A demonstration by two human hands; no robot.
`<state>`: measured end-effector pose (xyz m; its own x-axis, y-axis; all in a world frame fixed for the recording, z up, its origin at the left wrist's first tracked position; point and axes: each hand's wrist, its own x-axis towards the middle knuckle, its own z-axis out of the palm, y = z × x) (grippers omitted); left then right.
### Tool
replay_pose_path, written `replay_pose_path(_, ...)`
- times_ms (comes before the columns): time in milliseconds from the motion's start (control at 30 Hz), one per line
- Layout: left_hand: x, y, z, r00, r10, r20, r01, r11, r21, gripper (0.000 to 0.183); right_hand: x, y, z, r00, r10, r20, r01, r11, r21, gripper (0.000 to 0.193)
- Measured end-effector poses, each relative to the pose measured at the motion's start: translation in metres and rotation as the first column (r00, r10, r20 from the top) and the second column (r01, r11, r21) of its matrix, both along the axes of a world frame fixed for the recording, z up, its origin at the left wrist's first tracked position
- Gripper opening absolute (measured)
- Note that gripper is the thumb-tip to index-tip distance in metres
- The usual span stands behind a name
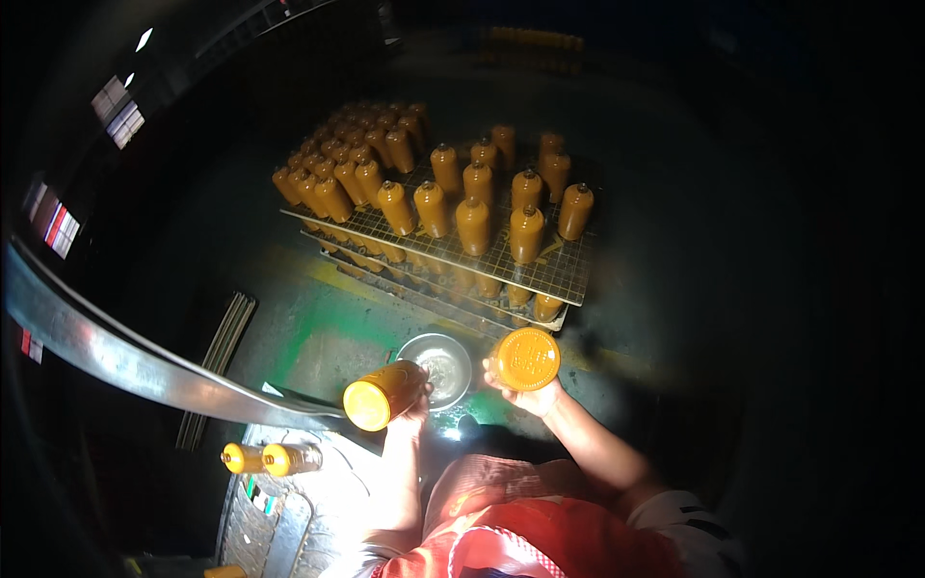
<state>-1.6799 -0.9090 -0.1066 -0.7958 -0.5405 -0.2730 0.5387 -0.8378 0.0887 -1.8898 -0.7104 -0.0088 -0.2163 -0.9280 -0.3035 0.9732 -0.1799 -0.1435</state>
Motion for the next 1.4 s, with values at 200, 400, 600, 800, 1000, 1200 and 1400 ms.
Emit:
replay_pose_path(200,0.105,0.158,0.104,0.988,0.116,0.101,-0.126,0.987,0.101,0.064,0.047,0.128,-0.099,0.923,0.156,0.351,-0.131,0.987,-0.095,0.058)
replay_pose_path(400,0.240,0.223,0.026,0.953,0.292,0.085,-0.303,0.933,0.192,0.049,0.105,0.188,-0.129,0.805,0.292,0.516,-0.338,0.941,-0.004,0.054)
replay_pose_path(600,0.398,0.248,0.098,0.700,0.645,0.307,-0.599,0.764,-0.240,0.052,0.177,0.160,-0.132,0.713,0.439,0.547,-0.485,0.872,-0.068,0.055)
replay_pose_path(800,0.624,0.210,0.200,-0.031,0.939,0.343,-0.508,0.281,-0.814,0.046,0.286,0.075,-0.083,0.706,0.627,0.331,-0.617,0.773,-0.148,0.054)
replay_pose_path(1000,0.827,0.106,0.170,-0.563,0.801,0.201,0.066,0.286,-0.956,0.033,0.452,-0.010,-0.027,0.906,0.420,-0.050,-0.402,0.892,0.209,0.044)
replay_pose_path(1200,0.930,-0.009,0.072,-0.789,0.604,0.111,0.344,0.585,-0.735,0.040,0.628,-0.111,0.062,0.527,0.379,-0.761,-0.440,0.887,0.137,0.071)
replay_pose_path(1400,0.990,-0.022,0.027,-0.817,0.549,0.177,0.311,0.677,-0.667,0.036,0.838,-0.216,0.083,-0.215,-0.263,-0.941,-0.637,0.768,-0.069,0.046)
